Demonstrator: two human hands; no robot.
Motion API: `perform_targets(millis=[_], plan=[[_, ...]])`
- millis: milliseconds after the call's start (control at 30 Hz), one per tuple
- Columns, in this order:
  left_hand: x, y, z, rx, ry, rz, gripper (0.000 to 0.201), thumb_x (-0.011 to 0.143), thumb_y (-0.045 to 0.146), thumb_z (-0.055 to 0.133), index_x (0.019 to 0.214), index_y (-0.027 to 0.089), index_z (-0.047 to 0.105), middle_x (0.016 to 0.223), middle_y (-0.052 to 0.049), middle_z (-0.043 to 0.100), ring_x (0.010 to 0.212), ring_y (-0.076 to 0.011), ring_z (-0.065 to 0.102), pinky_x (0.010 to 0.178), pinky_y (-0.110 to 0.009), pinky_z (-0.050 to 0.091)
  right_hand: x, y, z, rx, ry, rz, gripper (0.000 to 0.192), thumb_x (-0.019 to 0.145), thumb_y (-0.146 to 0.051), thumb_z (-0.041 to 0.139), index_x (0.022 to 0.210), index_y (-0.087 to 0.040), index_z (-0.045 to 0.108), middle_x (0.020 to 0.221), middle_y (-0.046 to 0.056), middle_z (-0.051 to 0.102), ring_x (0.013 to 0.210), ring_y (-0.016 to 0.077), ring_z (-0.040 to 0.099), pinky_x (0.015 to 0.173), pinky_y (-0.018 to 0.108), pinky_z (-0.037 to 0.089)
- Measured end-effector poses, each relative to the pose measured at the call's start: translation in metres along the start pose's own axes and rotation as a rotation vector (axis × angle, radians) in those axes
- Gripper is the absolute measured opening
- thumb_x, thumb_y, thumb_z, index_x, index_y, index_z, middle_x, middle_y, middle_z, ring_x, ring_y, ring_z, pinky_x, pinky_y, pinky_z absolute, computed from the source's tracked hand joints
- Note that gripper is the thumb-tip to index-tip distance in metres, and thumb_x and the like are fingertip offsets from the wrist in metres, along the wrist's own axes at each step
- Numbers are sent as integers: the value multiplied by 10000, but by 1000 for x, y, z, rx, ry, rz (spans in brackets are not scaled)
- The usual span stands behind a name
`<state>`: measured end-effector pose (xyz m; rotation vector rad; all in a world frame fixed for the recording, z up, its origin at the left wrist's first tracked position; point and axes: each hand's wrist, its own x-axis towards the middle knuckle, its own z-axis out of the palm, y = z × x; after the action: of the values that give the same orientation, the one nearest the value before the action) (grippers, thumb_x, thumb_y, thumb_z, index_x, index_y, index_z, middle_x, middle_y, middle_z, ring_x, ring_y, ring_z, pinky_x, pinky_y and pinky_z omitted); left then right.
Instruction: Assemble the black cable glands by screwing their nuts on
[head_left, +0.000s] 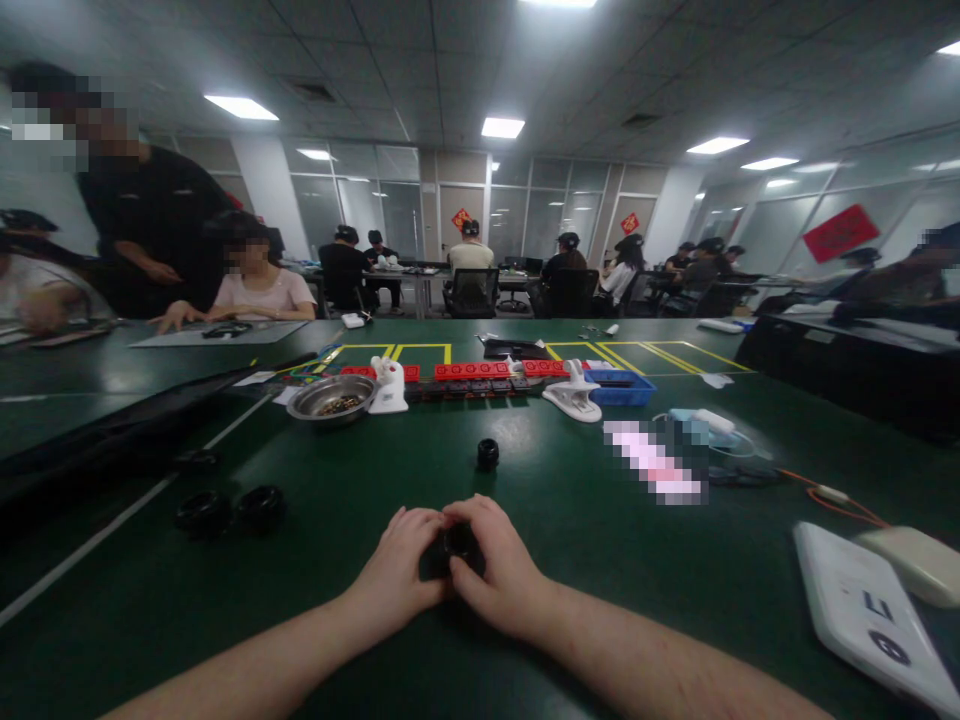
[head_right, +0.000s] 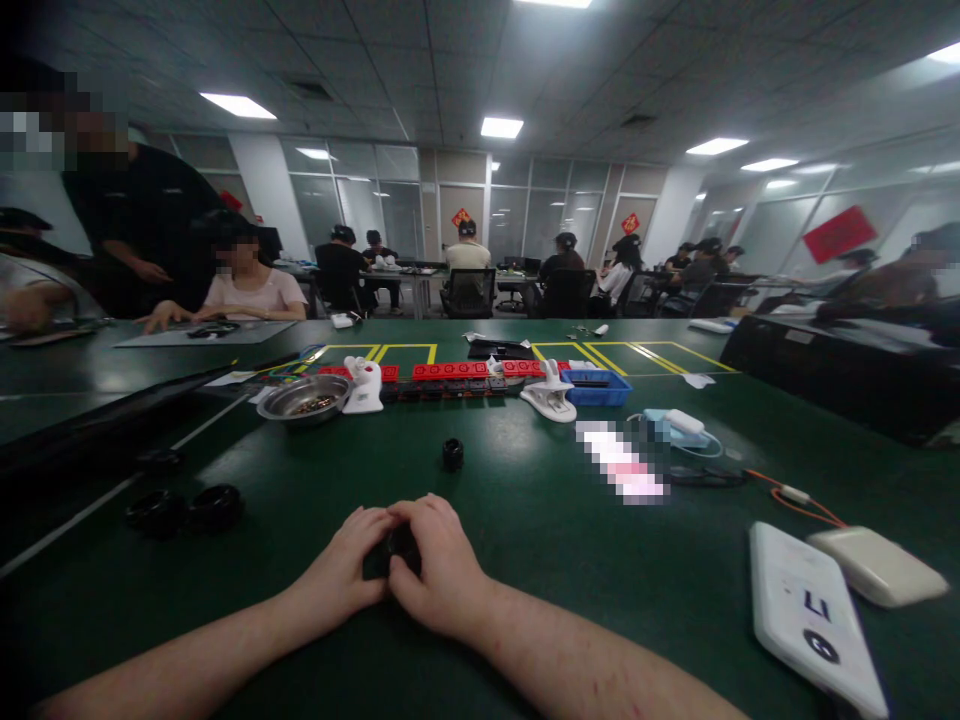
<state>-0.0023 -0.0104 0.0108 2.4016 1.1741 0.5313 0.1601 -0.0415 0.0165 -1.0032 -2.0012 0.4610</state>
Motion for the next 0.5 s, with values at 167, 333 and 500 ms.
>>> perform_targets(millis=[167, 333, 500], plan=[[1, -2, 1, 12, 1, 5, 381, 627, 301, 604, 988, 221, 517, 1036, -54, 551, 1007, -250, 475, 978, -485, 212, 0, -2, -3, 9, -2, -35, 520, 621, -158, 490, 1128, -175, 373, 1068, 80, 484, 1016, 222, 424, 953, 442, 247], [0, 3, -2, -4, -5, -10, 331, 640, 345, 612, 939, 222, 539, 1013, -43, 551, 994, -238, 481, 974, -480, 229, 1, -1, -1, -13, 36, 47, 457, 662, -163, 527, 1101, -186, 404, 1061, 79, 479, 1006, 217, 427, 897, 404, 331], [-1, 5, -5, -11, -6, -6, 350, 649, 367, 615, 956, 218, 538, 1013, -42, 548, 989, -235, 484, 972, -475, 236, 2, 0, 1, -48, 58, 105, 370, 672, -178, 555, 1027, -184, 451, 962, 65, 506, 908, 206, 459, 818, 381, 386]])
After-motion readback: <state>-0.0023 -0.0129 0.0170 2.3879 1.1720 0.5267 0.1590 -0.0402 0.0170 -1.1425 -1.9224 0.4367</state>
